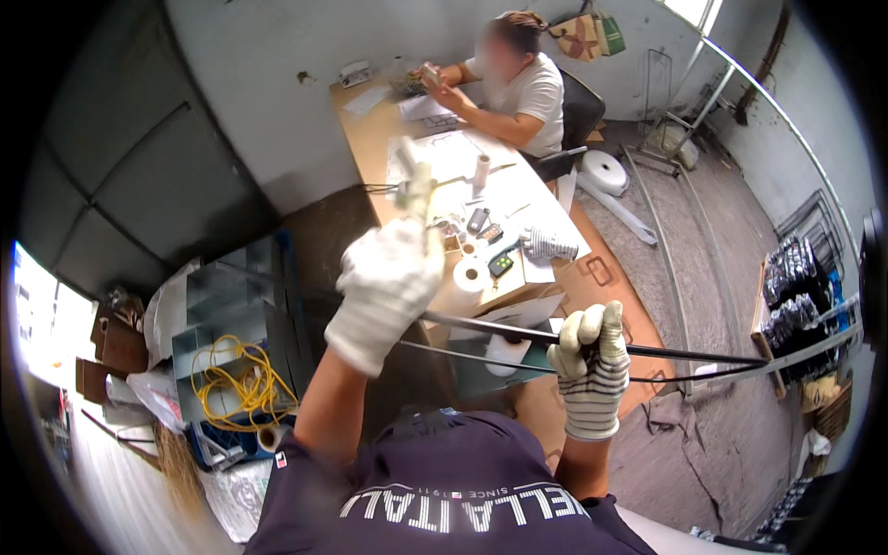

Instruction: The person handles a roll of plastic film with gloved hands, then picks up a black metal frame and wraps a layer of the film around one end of it.

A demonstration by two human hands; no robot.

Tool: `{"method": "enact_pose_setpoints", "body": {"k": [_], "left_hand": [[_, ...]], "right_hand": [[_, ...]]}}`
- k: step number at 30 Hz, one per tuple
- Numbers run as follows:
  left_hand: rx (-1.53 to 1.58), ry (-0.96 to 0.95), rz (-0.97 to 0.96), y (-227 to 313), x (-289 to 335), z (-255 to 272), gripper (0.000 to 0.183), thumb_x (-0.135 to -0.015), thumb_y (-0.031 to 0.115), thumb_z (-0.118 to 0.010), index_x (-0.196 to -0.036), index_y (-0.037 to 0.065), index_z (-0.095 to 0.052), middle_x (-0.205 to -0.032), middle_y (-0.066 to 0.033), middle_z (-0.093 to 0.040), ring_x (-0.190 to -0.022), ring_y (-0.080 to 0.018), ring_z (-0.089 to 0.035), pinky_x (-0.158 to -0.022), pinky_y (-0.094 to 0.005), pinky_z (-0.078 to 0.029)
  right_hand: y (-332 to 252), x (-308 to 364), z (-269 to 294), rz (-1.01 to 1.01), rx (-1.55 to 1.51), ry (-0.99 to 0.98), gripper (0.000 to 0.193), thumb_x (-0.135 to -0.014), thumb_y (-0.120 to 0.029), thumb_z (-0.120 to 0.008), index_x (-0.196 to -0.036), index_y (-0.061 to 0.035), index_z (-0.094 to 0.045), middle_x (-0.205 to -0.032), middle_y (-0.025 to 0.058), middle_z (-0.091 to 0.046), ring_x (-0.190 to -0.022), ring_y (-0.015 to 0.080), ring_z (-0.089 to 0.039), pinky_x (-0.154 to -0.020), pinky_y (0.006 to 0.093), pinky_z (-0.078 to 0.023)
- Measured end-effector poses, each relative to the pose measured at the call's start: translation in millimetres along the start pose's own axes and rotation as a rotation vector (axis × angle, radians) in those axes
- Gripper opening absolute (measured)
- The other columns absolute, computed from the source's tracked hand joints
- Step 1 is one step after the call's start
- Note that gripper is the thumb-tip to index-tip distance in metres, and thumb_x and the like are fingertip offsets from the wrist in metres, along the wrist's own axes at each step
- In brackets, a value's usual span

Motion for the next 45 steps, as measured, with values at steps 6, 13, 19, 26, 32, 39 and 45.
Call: {"method": "enact_pose_setpoints", "body": {"k": [6,13,19,26,32,39,45], "left_hand": [[0.302,-0.519,0.215,-1,-28,-55,0.065,-0.087,0.036,-0.044,-0.14,0.01,-0.019,-0.072,-0.0137,-0.065,-0.06,-0.0224,-0.063,-0.059,-0.0329,-0.049],[1.361,-0.018,0.58,-22,49,-5,0.017,-0.086,0.011,-0.056,-0.1,0.003,-0.062,-0.068,-0.0029,-0.062,-0.057,-0.0051,-0.054,-0.051,-0.0194,-0.043],[1.774,-0.136,1.124,-36,131,-63,0.018,-0.088,0.016,-0.049,-0.09,0.004,-0.061,-0.059,0.0016,-0.055,-0.043,-0.003,-0.044,-0.042,-0.016,-0.034],[2.222,-0.168,1.064,-18,130,-86,0.026,-0.087,0.01,-0.055,-0.113,0.004,-0.053,-0.097,-0.0084,-0.063,-0.078,-0.0123,-0.064,-0.066,-0.0245,-0.056],[2.058,-0.118,1.152,-17,139,-76,0.023,-0.084,0.009,-0.06,-0.107,0.004,-0.056,-0.092,-0.0078,-0.064,-0.075,-0.0126,-0.064,-0.065,-0.0244,-0.056],[1.947,-0.296,1.103,-17,136,-75,0.038,-0.09,0.036,-0.05,-0.092,0.001,-0.063,-0.071,-0.0059,-0.062,-0.058,-0.0112,-0.061,-0.05,-0.0216,-0.051],[1.972,-0.459,1.146,-16,151,-91,0.028,-0.088,0.03,-0.056,-0.086,0.004,-0.064,-0.062,-0.0017,-0.057,-0.051,-0.0099,-0.054,-0.045,-0.0214,-0.044]], "right_hand": [[13,0,13,-0.009,0.065,0.011,0.037,-0.094,-0.036,-0.04,-0.086,-0.0054,-0.06,-0.081,0.0147,-0.063,-0.044,0.0077,-0.04,-0.04,0.0201,-0.03],[11,-6,21,-0.011,0.05,0.059,0.036,-0.093,-0.031,-0.044,-0.09,0.0013,-0.059,-0.087,0.0194,-0.064,-0.06,0.0142,-0.056,-0.051,0.0186,-0.047],[14,-8,35,-0.043,0.033,0.002,0.034,-0.091,-0.034,-0.049,-0.088,-0.0041,-0.064,-0.087,0.0149,-0.064,-0.054,0.0091,-0.05,-0.046,0.0166,-0.042],[9,-9,48,-0.058,0.048,-0.076,0.034,-0.092,-0.036,-0.047,-0.084,-0.0071,-0.062,-0.069,0.0086,-0.061,-0.044,0.0099,-0.044,-0.04,0.0185,-0.034],[9,-10,46,0.011,0.046,-0.264,0.035,-0.093,-0.038,-0.042,-0.085,-0.0074,-0.057,-0.052,-0.0019,-0.038,-0.036,0.0061,-0.024,-0.034,0.0202,-0.02],[6,-6,42,0.065,0.045,-0.36,0.035,-0.096,-0.036,-0.036,-0.089,-0.0074,-0.056,-0.049,-0.0033,-0.033,-0.035,0.0064,-0.018,-0.033,0.0226,-0.018],[-2,2,50,0.106,0.158,-0.162,0.036,-0.094,-0.038,-0.039,-0.081,-0.0083,-0.052,-0.048,-0.0049,-0.027,-0.036,0.0059,-0.015,-0.035,0.0224,-0.016]]}}
Point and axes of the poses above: each hand's wrist, its own x-axis away from the middle knuckle, its own z-axis out of the back of the hand, y = z × x, the point moved 6 cm from there along -x, towards the middle knuckle
